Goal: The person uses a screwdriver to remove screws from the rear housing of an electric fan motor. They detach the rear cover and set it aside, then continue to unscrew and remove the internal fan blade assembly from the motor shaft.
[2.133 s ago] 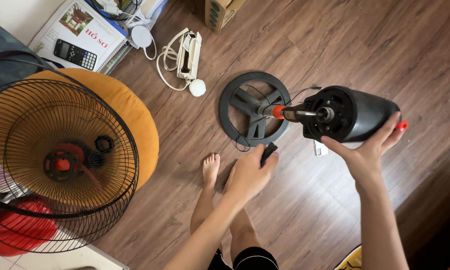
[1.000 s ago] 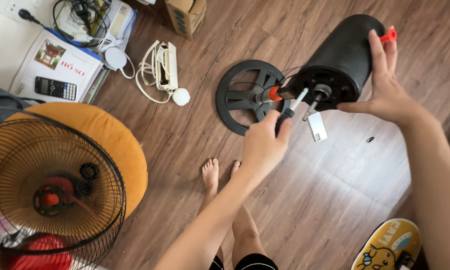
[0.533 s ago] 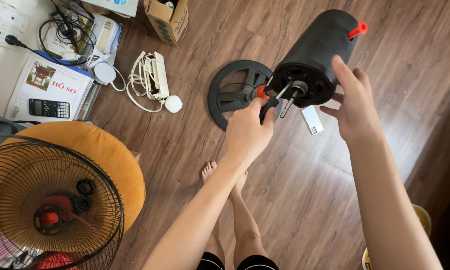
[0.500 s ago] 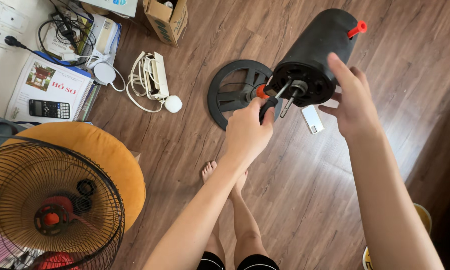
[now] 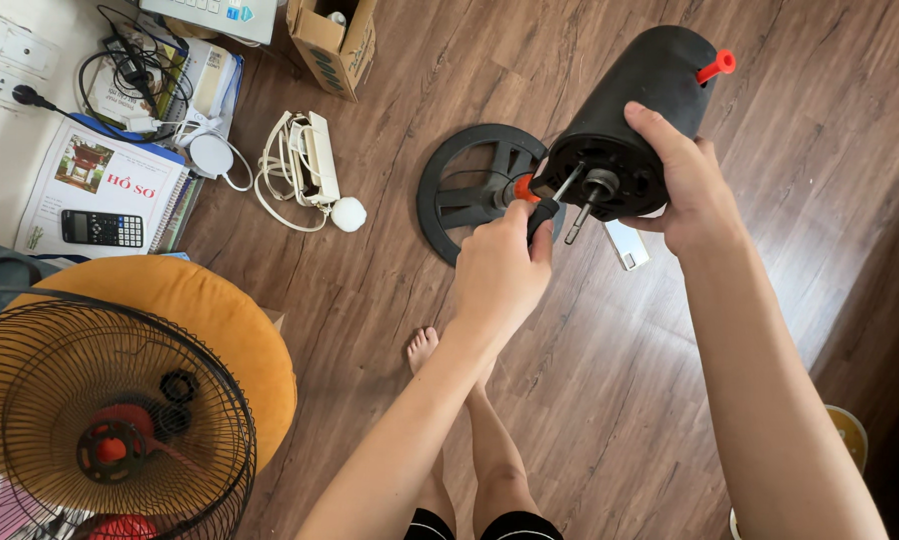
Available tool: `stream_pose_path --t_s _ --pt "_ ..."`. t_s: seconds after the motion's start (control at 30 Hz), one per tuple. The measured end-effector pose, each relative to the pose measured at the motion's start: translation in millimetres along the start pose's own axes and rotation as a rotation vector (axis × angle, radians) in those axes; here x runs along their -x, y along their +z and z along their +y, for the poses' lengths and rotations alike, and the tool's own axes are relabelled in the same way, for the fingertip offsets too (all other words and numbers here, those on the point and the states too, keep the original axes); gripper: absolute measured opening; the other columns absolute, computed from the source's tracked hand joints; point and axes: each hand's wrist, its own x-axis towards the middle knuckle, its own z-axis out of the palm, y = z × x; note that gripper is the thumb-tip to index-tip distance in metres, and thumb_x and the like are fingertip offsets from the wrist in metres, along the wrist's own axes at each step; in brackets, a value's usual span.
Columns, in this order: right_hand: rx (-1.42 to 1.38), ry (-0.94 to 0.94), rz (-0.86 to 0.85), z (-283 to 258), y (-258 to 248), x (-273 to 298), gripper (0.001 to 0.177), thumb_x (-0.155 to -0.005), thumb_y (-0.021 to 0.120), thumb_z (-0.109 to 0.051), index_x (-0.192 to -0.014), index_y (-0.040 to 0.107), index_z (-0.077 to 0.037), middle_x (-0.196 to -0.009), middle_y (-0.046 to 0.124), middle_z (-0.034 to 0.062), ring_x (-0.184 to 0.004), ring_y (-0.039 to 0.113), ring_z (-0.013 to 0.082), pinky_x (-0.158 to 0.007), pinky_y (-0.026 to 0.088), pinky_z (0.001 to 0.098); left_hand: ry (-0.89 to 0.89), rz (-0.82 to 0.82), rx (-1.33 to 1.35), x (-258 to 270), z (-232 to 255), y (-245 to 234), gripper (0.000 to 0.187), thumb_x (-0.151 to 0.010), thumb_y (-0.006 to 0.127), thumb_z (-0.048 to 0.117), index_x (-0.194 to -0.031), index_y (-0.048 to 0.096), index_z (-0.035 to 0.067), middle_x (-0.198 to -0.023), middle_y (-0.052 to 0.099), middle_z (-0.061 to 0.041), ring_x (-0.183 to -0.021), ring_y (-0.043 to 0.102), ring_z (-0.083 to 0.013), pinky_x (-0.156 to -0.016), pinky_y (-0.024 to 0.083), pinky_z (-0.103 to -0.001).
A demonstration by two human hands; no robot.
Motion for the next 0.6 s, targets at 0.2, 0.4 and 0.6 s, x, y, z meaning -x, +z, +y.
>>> stream_pose_path --t_s 0.2,0.4,0.6 --pt "-0.018 0.01 0.016 -1.3 3.0 -0.1 0.096 -0.07 0.079 -0.055 -0.139 0.035 -0.005 -0.133 0.058 0.0165 -0.117 0.068 0.0285 -0.091 0.056 0.0631 0.27 0.088 -0.264 1.2 -4.6 5.8 0.015 -0.097 0.065 0.016 -0.095 0.059 0.001 -0.076 0.067 -0.014 -0.056 0.068 -0.0314 -0.047 0.051 -0.041" --pt "0.013 0.038 0.056 -0.6 6.4 -2.1 0.097 -0.068 0.078 -0.056 -0.14 0.035 -0.007 -0.134 0.058 0.0178 -0.118 0.067 0.0318 -0.094 0.053 0.0619 0.366 0.129 -0.3 -0.7 -8.5 11.5 0.008 -0.093 0.061 0.003 -0.097 0.056 -0.001 -0.081 0.063 -0.014 -0.054 0.065 -0.0262 -0.044 0.05 -0.035" --pt "0.003 0.044 0.081 0.6 6.4 -3.1 0.1 -0.067 0.078 -0.056 -0.14 0.035 -0.005 -0.136 0.057 0.0202 -0.121 0.064 0.0355 -0.1 0.045 0.0639 0.29 0.062 -0.187 -3.6 -10.4 20.5 0.017 -0.101 0.062 0.013 -0.094 0.057 -0.002 -0.073 0.063 -0.014 -0.053 0.066 -0.0273 -0.045 0.05 -0.035"
